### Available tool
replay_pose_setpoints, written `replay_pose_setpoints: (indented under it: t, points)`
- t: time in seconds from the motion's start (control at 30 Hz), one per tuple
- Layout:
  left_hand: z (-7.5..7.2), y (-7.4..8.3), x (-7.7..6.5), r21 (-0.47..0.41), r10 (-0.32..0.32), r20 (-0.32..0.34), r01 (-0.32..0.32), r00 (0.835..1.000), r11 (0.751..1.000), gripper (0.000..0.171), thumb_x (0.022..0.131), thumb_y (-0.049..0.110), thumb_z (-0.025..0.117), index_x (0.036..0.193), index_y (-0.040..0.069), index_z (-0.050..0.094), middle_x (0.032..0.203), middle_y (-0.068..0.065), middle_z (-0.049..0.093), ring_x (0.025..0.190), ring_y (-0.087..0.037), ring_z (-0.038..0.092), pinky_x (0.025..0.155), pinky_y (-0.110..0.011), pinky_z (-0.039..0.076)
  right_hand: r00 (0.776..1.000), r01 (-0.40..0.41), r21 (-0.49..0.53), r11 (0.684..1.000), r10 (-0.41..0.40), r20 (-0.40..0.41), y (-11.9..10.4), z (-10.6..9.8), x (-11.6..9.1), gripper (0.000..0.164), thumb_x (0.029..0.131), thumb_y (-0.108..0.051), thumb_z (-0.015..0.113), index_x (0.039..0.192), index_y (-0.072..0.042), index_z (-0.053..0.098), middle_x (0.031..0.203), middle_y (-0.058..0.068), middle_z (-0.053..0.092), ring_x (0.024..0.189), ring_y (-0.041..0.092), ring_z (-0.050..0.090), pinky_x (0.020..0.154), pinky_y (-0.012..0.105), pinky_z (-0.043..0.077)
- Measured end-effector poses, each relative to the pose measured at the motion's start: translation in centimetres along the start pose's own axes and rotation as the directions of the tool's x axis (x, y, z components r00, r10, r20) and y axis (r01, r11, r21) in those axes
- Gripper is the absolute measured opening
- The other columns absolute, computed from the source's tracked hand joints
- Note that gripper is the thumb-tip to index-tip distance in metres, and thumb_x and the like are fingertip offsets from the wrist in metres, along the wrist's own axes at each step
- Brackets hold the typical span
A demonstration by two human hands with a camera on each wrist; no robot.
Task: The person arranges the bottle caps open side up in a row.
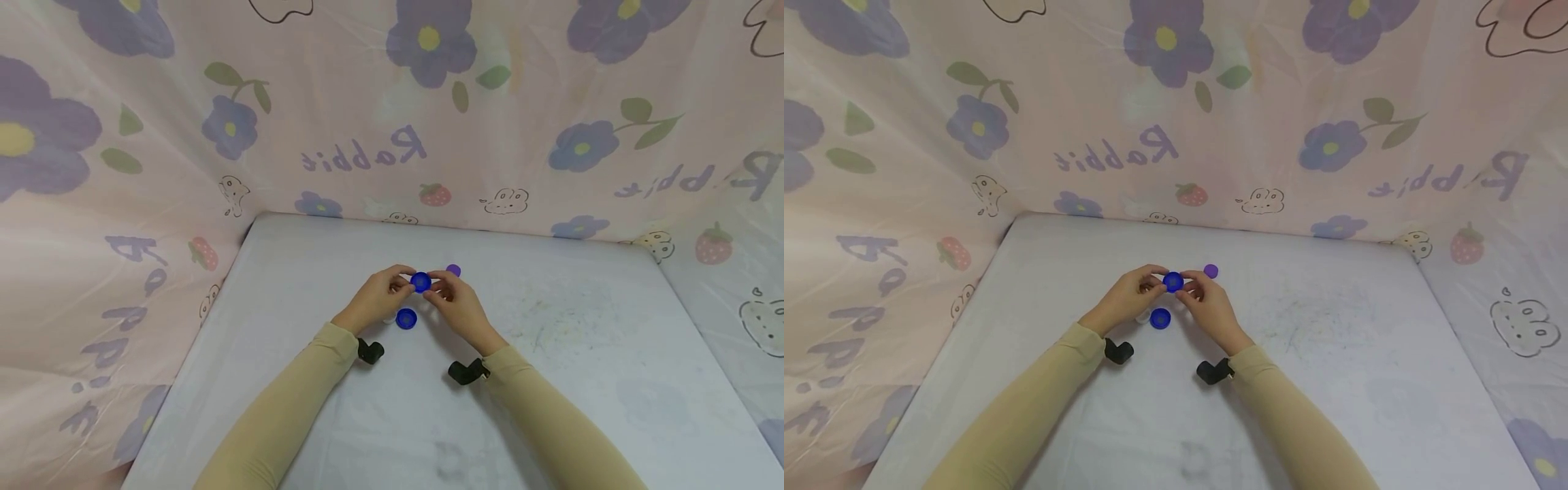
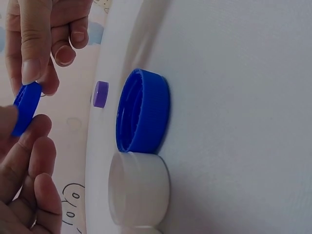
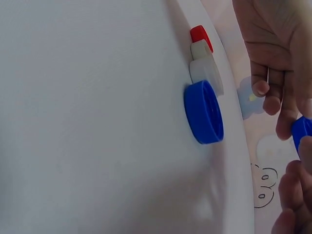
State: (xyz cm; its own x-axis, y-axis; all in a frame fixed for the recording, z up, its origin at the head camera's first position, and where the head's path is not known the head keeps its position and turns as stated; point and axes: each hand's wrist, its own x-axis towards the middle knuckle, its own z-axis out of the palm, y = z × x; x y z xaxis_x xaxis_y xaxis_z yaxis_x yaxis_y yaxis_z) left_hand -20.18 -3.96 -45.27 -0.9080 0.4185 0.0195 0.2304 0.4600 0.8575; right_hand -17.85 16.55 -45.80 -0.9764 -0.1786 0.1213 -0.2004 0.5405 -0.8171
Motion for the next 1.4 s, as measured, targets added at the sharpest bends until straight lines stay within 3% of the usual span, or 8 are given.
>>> replay_pose_setpoints:
  t: [0.37,0.57,0.67,0.83,1.0,1.17,1.4]
  points:
    - [0.5,-0.1,0.1,0.045,-0.016,0.039,0.015,0.999,0.999,0.039,0.093,0.026,0.066,0.13,0.016,0.056,0.098,0.008,0.063,0.087,-0.009,0.059,0.077,-0.028,0.05,1.0,0.001,-0.034,0.999,0.001,0.031,0.5,-0.3,-0.3,0.035,0.094,-0.024,0.066,0.126,-0.012,0.061,0.093,0.002,0.066,0.077,0.018,0.057,0.064,0.032,0.046]
    - [1.1,-0.1,-0.1,0.149,-0.005,0.083,-0.008,0.997,0.989,0.037,0.092,0.03,0.068,0.125,0.015,0.061,0.101,0.006,0.063,0.096,-0.012,0.057,0.084,-0.031,0.048,0.993,-0.018,-0.034,0.999,0.022,0.112,1.2,-0.8,-1.0,0.039,0.09,-0.023,0.071,0.126,-0.011,0.061,0.095,0.001,0.065,0.079,0.017,0.059,0.066,0.033,0.048]
    - [1.5,-0.2,-0.2,0.251,0.039,0.105,-0.064,0.994,0.966,0.037,0.09,0.032,0.07,0.123,0.016,0.064,0.107,0.004,0.064,0.102,-0.015,0.056,0.091,-0.035,0.044,0.984,-0.057,-0.027,0.998,0.06,0.168,1.6,-1.0,-1.4,0.044,0.087,-0.026,0.074,0.127,-0.014,0.06,0.097,0.0,0.065,0.081,0.017,0.059,0.068,0.033,0.049]
    - [2.2,-0.5,-0.4,0.428,0.1,0.15,-0.156,0.984,0.89,0.04,0.088,0.038,0.071,0.123,0.019,0.066,0.115,0.005,0.065,0.105,-0.017,0.053,0.096,-0.04,0.036,0.968,-0.096,-0.041,0.995,0.103,0.229,2.3,-1.1,-2.1,0.046,0.084,-0.029,0.077,0.125,-0.016,0.06,0.091,0.0,0.063,0.081,0.017,0.058,0.069,0.034,0.05]
    - [2.6,-0.6,-0.7,0.495,0.103,0.174,-0.177,0.979,0.851,0.042,0.086,0.043,0.072,0.122,0.021,0.066,0.115,0.006,0.062,0.105,-0.017,0.048,0.094,-0.04,0.032,0.968,-0.085,-0.07,0.994,0.099,0.233,2.7,-0.9,-2.5,0.046,0.083,-0.025,0.078,0.124,-0.015,0.06,0.089,-0.001,0.062,0.082,0.017,0.058,0.072,0.035,0.049]
    - [2.7,-0.7,-0.8,0.526,0.083,0.188,-0.171,0.979,0.833,0.046,0.085,0.044,0.072,0.125,0.021,0.065,0.119,0.005,0.061,0.11,-0.018,0.047,0.096,-0.04,0.03,0.973,-0.068,-0.094,0.993,0.087,0.215,2.8,-0.8,-2.5,0.043,0.083,-0.025,0.078,0.121,-0.016,0.061,0.097,-0.001,0.062,0.09,0.018,0.056,0.079,0.037,0.047]
    - [2.8,-0.9,-0.8,0.527,0.07,0.199,-0.167,0.977,0.833,0.045,0.085,0.043,0.073,0.124,0.021,0.065,0.121,0.003,0.059,0.111,-0.019,0.047,0.097,-0.041,0.03,0.972,-0.052,-0.115,0.992,0.077,0.223,3.0,-0.7,-2.5,0.041,0.083,-0.023,0.078,0.119,-0.013,0.062,0.103,-0.001,0.062,0.095,0.019,0.054,0.085,0.038,0.045]
